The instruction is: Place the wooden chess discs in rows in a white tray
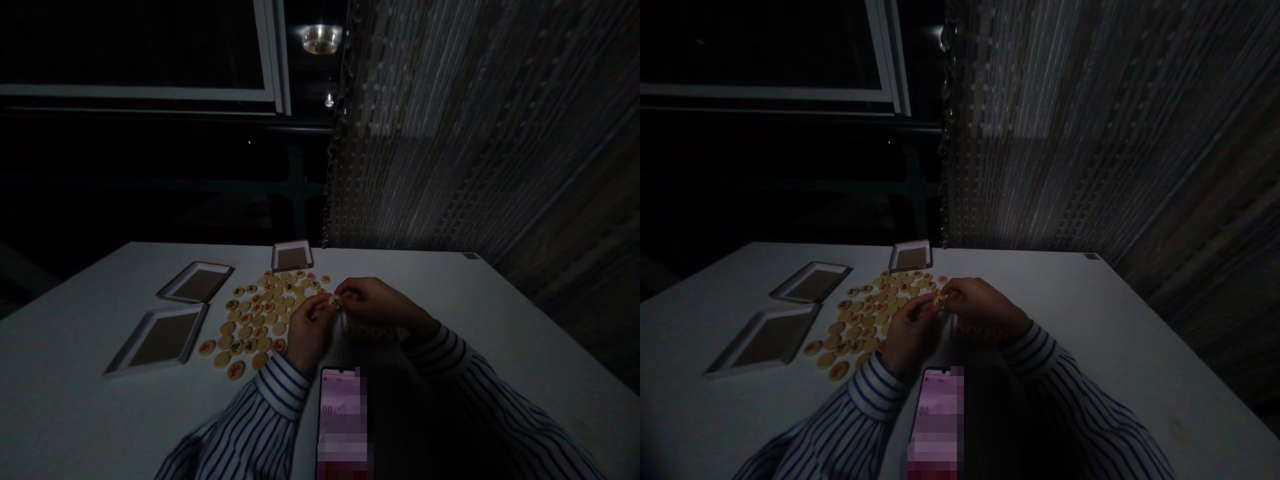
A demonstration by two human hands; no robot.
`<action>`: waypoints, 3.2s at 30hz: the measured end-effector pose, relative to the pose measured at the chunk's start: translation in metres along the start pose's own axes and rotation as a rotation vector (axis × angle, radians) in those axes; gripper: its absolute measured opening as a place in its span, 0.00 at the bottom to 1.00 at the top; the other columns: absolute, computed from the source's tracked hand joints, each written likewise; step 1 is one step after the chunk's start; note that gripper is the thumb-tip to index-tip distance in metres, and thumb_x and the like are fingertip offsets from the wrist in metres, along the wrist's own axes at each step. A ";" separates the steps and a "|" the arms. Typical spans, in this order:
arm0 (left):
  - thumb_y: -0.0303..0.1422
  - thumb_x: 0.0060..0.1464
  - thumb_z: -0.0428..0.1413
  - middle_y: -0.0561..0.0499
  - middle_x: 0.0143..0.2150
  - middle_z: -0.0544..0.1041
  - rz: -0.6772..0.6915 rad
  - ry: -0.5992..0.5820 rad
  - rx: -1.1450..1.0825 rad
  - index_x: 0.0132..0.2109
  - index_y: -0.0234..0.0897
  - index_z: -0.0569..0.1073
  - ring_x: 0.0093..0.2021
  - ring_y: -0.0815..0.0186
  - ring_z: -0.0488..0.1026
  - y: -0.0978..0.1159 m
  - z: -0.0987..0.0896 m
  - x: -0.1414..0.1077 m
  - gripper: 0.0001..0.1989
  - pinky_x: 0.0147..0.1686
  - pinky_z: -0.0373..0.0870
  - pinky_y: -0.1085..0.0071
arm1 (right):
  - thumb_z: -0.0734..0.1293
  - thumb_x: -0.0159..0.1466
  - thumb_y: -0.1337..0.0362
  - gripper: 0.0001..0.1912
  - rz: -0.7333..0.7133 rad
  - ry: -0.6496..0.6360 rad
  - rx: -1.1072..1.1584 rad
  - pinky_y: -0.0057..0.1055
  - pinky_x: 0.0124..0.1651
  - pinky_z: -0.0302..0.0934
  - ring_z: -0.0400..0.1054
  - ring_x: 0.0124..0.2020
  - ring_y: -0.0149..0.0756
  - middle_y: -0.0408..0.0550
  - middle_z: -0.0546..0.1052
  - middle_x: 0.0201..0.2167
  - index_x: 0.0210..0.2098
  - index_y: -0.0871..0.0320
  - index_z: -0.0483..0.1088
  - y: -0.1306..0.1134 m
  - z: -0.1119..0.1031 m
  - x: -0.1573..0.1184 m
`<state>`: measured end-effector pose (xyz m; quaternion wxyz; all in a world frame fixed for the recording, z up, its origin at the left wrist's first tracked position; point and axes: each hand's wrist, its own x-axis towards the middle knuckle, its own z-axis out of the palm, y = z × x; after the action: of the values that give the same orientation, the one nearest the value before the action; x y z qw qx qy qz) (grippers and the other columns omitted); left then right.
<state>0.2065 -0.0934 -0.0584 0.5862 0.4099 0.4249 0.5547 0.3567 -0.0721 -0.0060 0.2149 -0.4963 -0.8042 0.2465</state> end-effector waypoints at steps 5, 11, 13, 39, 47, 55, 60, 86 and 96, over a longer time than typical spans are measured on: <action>0.33 0.36 0.61 0.52 0.25 0.74 0.005 -0.008 0.002 0.35 0.32 0.72 0.24 0.72 0.68 0.001 0.000 0.000 0.15 0.22 0.62 0.78 | 0.61 0.55 0.67 0.11 0.000 0.001 0.077 0.25 0.33 0.59 0.68 0.30 0.31 0.45 0.76 0.30 0.36 0.60 0.72 0.000 0.004 0.002; 0.35 0.38 0.61 0.51 0.27 0.75 0.034 0.013 0.043 0.34 0.32 0.73 0.24 0.72 0.69 -0.004 -0.001 0.002 0.14 0.21 0.62 0.78 | 0.60 0.57 0.66 0.13 -0.079 0.015 0.024 0.27 0.38 0.59 0.69 0.35 0.33 0.46 0.77 0.34 0.39 0.58 0.73 0.004 0.006 0.003; 0.36 0.39 0.60 0.51 0.28 0.75 0.018 0.023 0.016 0.35 0.33 0.72 0.23 0.72 0.69 -0.006 -0.001 0.003 0.15 0.20 0.62 0.78 | 0.59 0.59 0.65 0.14 -0.113 0.000 0.026 0.28 0.41 0.59 0.69 0.38 0.34 0.46 0.77 0.36 0.41 0.57 0.72 0.004 0.006 0.003; 0.37 0.34 0.63 0.49 0.29 0.75 0.014 0.077 -0.017 0.36 0.32 0.72 0.27 0.69 0.72 -0.005 -0.003 0.003 0.19 0.28 0.67 0.73 | 0.60 0.55 0.66 0.13 -0.024 0.017 0.013 0.25 0.33 0.57 0.66 0.28 0.29 0.44 0.75 0.28 0.38 0.59 0.71 0.001 0.004 -0.001; 0.36 0.36 0.62 0.50 0.28 0.76 -0.001 0.070 0.001 0.35 0.32 0.73 0.27 0.70 0.71 -0.004 -0.003 0.003 0.16 0.27 0.65 0.75 | 0.59 0.57 0.67 0.13 -0.062 0.016 -0.025 0.25 0.33 0.57 0.67 0.30 0.30 0.44 0.75 0.30 0.39 0.57 0.71 0.001 0.005 -0.001; 0.38 0.36 0.62 0.52 0.25 0.74 -0.044 0.062 -0.040 0.38 0.32 0.72 0.21 0.73 0.68 -0.011 -0.008 0.006 0.20 0.20 0.63 0.77 | 0.59 0.58 0.66 0.14 -0.073 0.058 -0.042 0.26 0.36 0.58 0.68 0.33 0.31 0.45 0.76 0.33 0.41 0.57 0.71 0.000 0.007 -0.001; 0.38 0.36 0.62 0.51 0.27 0.75 -0.040 0.062 -0.104 0.39 0.33 0.71 0.25 0.71 0.71 -0.014 -0.010 0.007 0.21 0.25 0.65 0.76 | 0.61 0.58 0.63 0.15 -0.133 0.049 -0.105 0.27 0.36 0.58 0.67 0.33 0.32 0.47 0.75 0.34 0.43 0.59 0.69 -0.002 0.009 0.000; 0.26 0.47 0.52 0.47 0.42 0.73 0.573 -0.221 0.985 0.43 0.36 0.69 0.43 0.63 0.68 -0.026 -0.010 0.002 0.13 0.45 0.65 0.64 | 0.56 0.60 0.62 0.15 0.000 -0.147 -0.653 0.29 0.39 0.54 0.66 0.40 0.37 0.52 0.75 0.37 0.39 0.58 0.70 0.023 0.001 -0.002; 0.34 0.53 0.49 0.49 0.40 0.75 0.515 -0.312 1.289 0.45 0.40 0.69 0.42 0.61 0.70 -0.019 -0.007 -0.003 0.13 0.40 0.64 0.65 | 0.56 0.59 0.60 0.15 0.052 -0.272 -0.656 0.28 0.33 0.54 0.68 0.37 0.38 0.51 0.75 0.36 0.39 0.57 0.71 0.033 0.010 0.002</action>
<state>0.2053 -0.0971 -0.0782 0.1311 0.8372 0.4691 0.2486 0.3725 -0.0597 -0.0339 -0.0713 -0.5218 -0.8489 0.0445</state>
